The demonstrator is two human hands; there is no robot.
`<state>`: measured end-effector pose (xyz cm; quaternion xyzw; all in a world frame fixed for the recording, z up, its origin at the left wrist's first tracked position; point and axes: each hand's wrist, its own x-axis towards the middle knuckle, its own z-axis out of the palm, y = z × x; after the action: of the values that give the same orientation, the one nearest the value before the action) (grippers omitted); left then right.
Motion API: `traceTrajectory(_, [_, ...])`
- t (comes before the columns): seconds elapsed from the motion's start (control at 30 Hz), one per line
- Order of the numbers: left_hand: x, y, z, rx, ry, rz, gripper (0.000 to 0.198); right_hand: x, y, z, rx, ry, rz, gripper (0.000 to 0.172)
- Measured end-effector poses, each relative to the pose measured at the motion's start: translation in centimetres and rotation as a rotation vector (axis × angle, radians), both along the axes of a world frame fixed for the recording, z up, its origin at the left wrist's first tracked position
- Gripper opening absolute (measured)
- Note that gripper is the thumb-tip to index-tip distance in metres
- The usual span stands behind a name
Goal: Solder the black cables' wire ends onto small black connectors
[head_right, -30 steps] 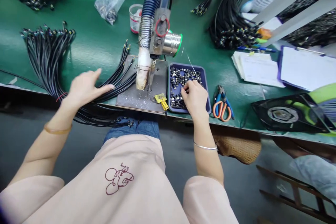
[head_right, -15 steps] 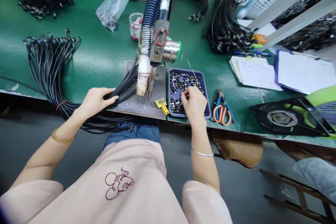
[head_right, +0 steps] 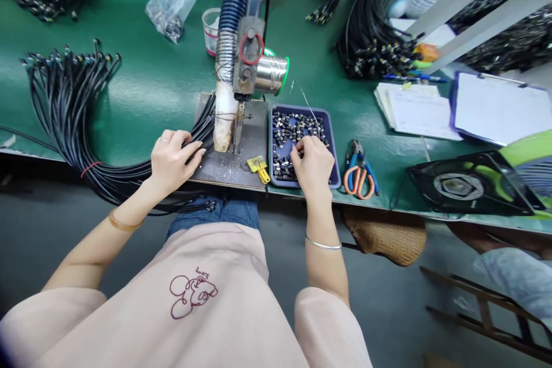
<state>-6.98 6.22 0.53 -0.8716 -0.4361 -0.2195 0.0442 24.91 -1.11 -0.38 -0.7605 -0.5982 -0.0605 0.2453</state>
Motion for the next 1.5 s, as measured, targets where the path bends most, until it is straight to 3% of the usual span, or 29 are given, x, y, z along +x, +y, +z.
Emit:
traceTrajectory(0.13, [1.3,-0.2,-0.3,-0.097,0.045,-0.031,0.020,0.1,0.0,0.0,-0.013,-0.006,0.008,0.017])
traceTrajectory(0.3, [0.9,-1.3,-0.3,-0.158,-0.041,-0.132,0.025,0.1,-0.1,0.3,-0.001,-0.006,-0.030,0.017])
traceTrajectory(0.43, [0.2,-3.0,-0.5,-0.129,-0.091,-0.148,0.031,-0.2,-0.6,1.0,0.146,0.072,-0.049,0.017])
traceTrajectory(0.53, [0.0,-4.1,-0.8,-0.212,-0.189,-0.274,0.031,-1.1,-1.3,1.9,0.265,0.257,-0.044,0.020])
traceTrajectory(0.63, [0.1,-4.9,-0.2,-0.502,-0.367,-0.522,0.028,-2.5,-2.4,3.3,0.345,0.609,0.046,0.027])
traceTrajectory(0.7, [0.3,-5.0,1.0,-0.831,-0.471,-0.709,0.021,-3.9,-3.4,4.5,0.356,0.802,0.130,0.032])
traceTrajectory(0.8, [0.9,-4.7,2.8,-1.309,-0.472,-0.922,0.015,-6.2,-5.1,5.8,0.365,0.853,0.202,0.032])
traceTrajectory(0.83, [1.1,-4.5,3.1,-1.442,-0.468,-0.926,0.016,-7.1,-5.6,6.0,0.370,0.826,0.205,0.029])
traceTrajectory(0.9, [1.7,-4.4,3.1,-1.601,-0.646,-0.735,0.027,-8.7,-6.3,5.8,0.419,0.702,0.179,0.017])
traceTrajectory(1.0, [2.5,-4.8,1.9,-1.577,-1.035,-0.343,0.043,-10.7,-6.6,4.6,0.511,0.432,0.190,0.009])
traceTrajectory(1.07, [3.1,-5.4,0.9,-1.535,-1.161,-0.230,0.046,-11.7,-6.4,3.6,0.517,0.433,0.216,0.010])
traceTrajectory(1.23, [4.0,-6.2,0.2,-1.398,-1.212,-0.183,0.043,-13.0,-6.0,1.9,0.384,0.671,0.215,0.008])
traceTrajectory(1.5, [4.6,-6.0,0.5,-1.300,-1.129,-0.224,0.035,-12.9,-6.0,1.7,0.417,0.681,0.213,0.007])
